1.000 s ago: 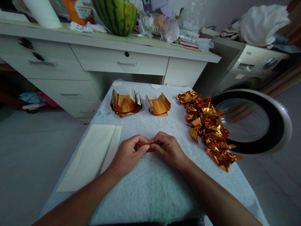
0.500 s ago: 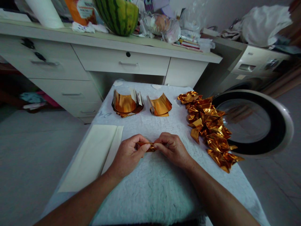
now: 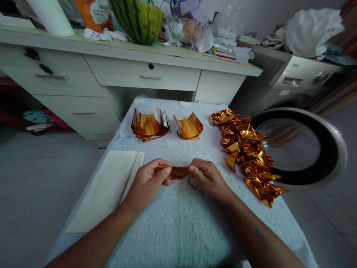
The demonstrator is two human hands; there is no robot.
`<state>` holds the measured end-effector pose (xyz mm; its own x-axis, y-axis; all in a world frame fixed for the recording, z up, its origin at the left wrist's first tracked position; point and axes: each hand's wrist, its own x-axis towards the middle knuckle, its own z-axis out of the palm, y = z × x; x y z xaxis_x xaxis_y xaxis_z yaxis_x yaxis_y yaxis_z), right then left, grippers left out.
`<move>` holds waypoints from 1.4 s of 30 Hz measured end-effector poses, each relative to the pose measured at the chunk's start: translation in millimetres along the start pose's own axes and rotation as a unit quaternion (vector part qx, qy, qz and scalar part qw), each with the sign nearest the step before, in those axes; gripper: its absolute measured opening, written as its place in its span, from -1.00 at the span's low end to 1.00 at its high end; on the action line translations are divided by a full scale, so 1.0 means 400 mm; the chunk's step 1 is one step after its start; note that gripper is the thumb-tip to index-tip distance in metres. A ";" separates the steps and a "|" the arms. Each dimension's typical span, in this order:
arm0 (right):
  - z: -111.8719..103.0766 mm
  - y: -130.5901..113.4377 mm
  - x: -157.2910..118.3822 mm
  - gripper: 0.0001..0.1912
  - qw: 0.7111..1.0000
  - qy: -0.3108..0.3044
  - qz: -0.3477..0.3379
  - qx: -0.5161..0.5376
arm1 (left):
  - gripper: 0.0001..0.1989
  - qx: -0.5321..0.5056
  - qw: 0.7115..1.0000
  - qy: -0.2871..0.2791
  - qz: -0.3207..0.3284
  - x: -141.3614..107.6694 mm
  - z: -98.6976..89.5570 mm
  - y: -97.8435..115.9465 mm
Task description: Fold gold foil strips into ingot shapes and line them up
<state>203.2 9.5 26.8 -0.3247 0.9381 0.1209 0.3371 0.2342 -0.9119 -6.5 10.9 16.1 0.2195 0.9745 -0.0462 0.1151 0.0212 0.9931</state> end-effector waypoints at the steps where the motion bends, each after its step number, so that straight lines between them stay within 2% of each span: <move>1: 0.001 0.001 0.000 -0.58 1.000 0.002 0.006 0.018 | -0.83 0.001 1.000 0.005 0.000 -0.002 -0.001 0.000; 4: 0.006 0.006 -0.005 -0.71 0.993 0.004 0.041 0.107 | -0.84 0.020 1.000 0.017 0.009 -0.006 0.000 -0.001; 10: 0.021 0.015 -0.013 -0.74 0.971 -0.004 0.091 0.219 | -0.87 0.086 0.993 0.036 0.067 -0.009 0.005 0.004; 17: 0.027 0.018 -0.012 -0.74 0.974 0.011 0.087 0.208 | -0.84 0.080 0.992 0.034 0.091 -0.009 0.003 0.002; 28: 0.034 0.013 -0.007 -0.74 0.983 0.023 0.083 0.160 | -0.86 0.131 0.983 0.034 0.126 -0.010 0.002 0.007; 37: 0.040 0.016 -0.005 -0.86 0.993 0.026 0.044 0.107 | -0.85 0.166 0.974 0.044 0.149 -0.007 0.004 0.008; 42: 0.046 0.032 -0.004 -0.94 0.990 0.041 0.064 0.117 | -0.90 0.222 0.954 0.040 0.197 -0.014 0.009 0.001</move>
<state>191.7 6.3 7.6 -0.2159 0.9762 0.0207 0.1546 0.0551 -0.9864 -4.3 4.8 16.5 0.2575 0.9017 0.3473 0.4416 -0.4296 0.7877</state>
